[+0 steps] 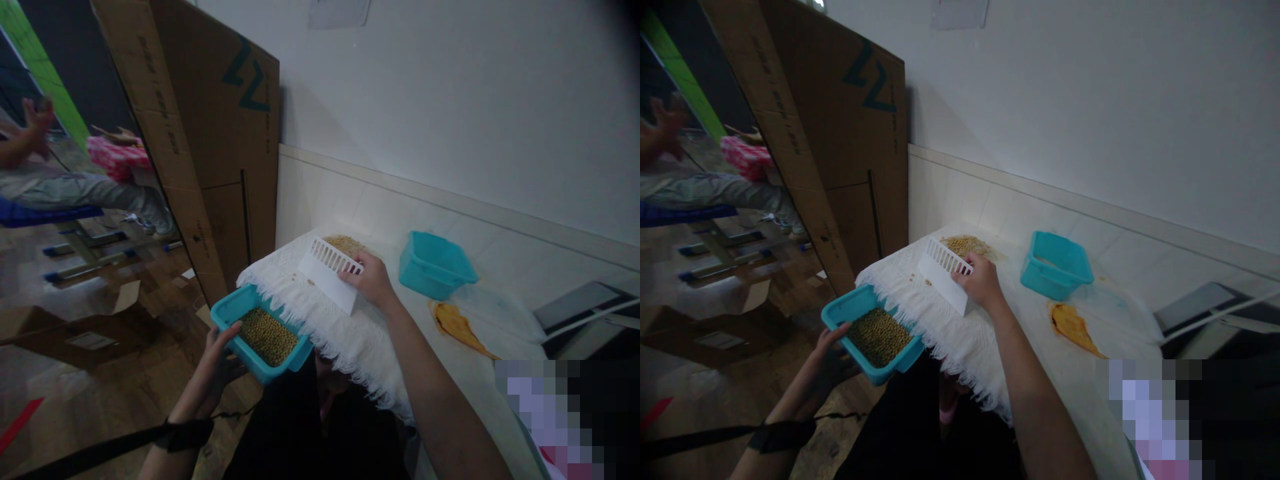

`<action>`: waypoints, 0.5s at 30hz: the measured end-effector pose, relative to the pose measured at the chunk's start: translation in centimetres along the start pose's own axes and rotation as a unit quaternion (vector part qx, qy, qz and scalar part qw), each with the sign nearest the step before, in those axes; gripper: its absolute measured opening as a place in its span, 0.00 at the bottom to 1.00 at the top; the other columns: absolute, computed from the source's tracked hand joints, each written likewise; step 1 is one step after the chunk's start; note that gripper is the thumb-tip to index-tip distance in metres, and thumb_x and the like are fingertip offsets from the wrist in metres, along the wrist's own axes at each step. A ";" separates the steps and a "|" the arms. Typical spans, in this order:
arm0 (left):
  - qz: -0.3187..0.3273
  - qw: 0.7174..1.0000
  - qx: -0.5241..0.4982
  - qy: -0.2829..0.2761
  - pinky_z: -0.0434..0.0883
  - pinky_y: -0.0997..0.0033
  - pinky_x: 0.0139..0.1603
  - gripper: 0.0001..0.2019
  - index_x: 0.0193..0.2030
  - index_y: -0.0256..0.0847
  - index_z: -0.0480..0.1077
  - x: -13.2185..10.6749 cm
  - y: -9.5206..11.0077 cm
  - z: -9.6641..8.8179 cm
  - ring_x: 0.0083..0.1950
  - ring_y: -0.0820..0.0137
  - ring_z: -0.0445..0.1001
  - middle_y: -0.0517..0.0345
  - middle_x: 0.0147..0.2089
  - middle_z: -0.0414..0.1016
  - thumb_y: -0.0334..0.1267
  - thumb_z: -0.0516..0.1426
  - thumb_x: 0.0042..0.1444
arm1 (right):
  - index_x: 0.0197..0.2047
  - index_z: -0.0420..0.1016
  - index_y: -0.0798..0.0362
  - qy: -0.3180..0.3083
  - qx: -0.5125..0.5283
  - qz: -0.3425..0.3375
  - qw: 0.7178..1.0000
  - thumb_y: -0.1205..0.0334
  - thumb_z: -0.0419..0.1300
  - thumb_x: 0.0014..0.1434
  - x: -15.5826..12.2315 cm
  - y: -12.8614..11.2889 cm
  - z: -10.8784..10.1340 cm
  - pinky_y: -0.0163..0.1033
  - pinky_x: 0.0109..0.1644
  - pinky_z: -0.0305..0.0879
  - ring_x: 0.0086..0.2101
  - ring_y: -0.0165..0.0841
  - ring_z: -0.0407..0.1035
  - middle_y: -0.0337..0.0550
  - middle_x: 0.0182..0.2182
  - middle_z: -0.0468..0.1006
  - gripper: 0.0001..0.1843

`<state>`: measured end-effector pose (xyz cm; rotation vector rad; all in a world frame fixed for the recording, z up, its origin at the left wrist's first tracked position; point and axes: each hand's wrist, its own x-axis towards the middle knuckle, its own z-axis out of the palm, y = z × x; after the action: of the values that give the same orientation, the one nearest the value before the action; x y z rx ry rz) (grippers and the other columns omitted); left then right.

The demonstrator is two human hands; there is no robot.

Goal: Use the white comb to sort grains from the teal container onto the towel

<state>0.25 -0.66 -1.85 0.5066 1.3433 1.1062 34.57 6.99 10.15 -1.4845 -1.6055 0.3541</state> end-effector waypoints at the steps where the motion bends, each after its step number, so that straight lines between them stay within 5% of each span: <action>1: 0.000 1.000 0.001 0.002 0.82 0.56 0.38 0.47 0.74 0.58 0.62 0.0 0.0 0.0 0.38 0.56 0.84 0.51 0.50 0.79 0.62 0.75 0.50 | 0.26 0.69 0.46 -0.003 0.000 0.001 1.000 0.57 0.71 0.45 0.0 0.0 0.1 0.41 0.36 0.62 0.27 0.36 0.66 0.34 0.24 0.75 0.13; 15: 0.012 1.000 -0.006 -0.015 0.84 0.54 0.39 0.39 0.70 0.57 0.64 -0.9 0.4 0.3 0.39 0.55 0.85 0.50 0.51 0.79 0.58 0.73 0.55 | 0.27 0.70 0.46 0.002 -0.005 -0.013 1.000 0.57 0.69 0.46 -0.3 -0.6 -0.2 0.41 0.36 0.62 0.27 0.35 0.65 0.35 0.24 0.74 0.11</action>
<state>0.49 -1.20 -0.96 0.5313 1.3063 1.1216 34.29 6.49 10.50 -1.4690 -1.6253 0.3288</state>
